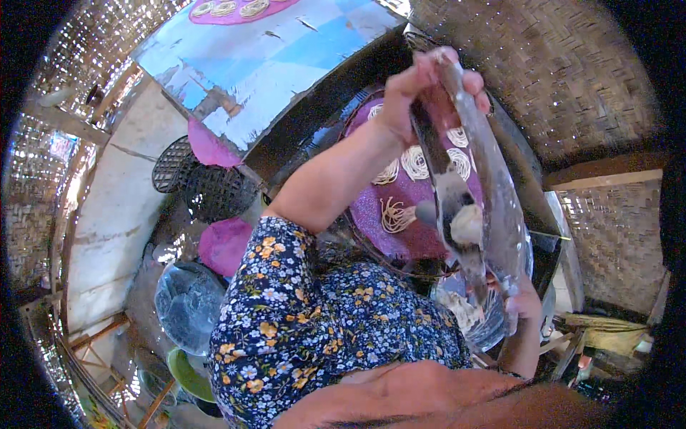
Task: The person uses a wooden extrusion tool to press dough into swirled patterns onto mats, refilling the tool with dough from a bowl and a spatula.
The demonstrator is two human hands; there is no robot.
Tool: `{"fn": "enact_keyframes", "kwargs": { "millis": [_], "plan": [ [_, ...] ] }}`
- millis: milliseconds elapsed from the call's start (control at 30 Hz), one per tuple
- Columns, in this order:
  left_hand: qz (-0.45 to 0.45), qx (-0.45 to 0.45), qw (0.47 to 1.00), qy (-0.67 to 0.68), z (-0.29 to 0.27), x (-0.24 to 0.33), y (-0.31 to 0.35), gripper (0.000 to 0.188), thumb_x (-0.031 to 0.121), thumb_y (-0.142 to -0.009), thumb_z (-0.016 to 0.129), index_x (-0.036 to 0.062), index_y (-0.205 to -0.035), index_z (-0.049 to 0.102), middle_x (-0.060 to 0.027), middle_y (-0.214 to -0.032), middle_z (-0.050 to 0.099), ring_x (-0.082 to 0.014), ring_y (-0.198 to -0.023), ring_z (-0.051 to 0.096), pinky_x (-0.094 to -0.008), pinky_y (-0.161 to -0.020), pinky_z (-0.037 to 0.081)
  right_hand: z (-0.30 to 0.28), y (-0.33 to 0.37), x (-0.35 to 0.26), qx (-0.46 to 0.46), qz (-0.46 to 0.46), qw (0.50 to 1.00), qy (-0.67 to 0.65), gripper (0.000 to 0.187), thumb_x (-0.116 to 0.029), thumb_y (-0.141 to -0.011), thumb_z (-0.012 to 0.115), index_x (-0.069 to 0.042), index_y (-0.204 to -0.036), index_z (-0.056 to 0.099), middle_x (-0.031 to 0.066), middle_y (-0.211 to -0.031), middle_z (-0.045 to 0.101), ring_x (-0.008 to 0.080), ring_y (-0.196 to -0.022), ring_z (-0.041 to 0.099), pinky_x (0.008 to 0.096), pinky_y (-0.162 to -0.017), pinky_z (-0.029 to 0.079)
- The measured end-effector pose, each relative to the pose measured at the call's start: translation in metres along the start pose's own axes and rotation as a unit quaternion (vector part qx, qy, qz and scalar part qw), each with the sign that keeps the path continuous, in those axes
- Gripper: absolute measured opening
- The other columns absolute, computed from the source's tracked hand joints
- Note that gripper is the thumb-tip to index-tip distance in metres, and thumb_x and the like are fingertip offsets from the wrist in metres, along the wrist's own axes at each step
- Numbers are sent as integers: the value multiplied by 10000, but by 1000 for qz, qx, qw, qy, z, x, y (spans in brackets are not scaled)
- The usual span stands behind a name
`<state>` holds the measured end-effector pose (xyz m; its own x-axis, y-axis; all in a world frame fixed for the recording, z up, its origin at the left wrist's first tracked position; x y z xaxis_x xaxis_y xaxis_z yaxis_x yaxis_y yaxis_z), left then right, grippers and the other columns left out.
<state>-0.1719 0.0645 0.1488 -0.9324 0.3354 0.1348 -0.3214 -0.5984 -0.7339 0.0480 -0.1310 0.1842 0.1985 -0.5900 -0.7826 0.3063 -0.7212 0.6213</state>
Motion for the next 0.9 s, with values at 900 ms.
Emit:
{"fn": "enact_keyframes", "kwargs": {
  "millis": [900],
  "plan": [
    [-24, -100, 994, -35, 48, 43, 7, 380, 593, -727, 480, 273, -924, 531, -24, -947, 527, -255, -860, 494, -361, -758, 391, 9, -14, -16, -38, -143, 971, 189, 718, -411, -421, 717, 17, -972, 547, 78, -885, 587, 170, -821, 542, 291, -771, 396]
  ]
}}
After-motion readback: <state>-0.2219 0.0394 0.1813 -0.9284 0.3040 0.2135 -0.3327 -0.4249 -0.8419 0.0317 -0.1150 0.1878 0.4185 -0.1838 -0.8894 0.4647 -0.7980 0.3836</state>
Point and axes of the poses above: each hand's wrist, its own y-axis away from the middle knuckle, its own z-axis out of the palm, x = y × z, the point moved 2 cm from there along -y, towards the middle knuckle
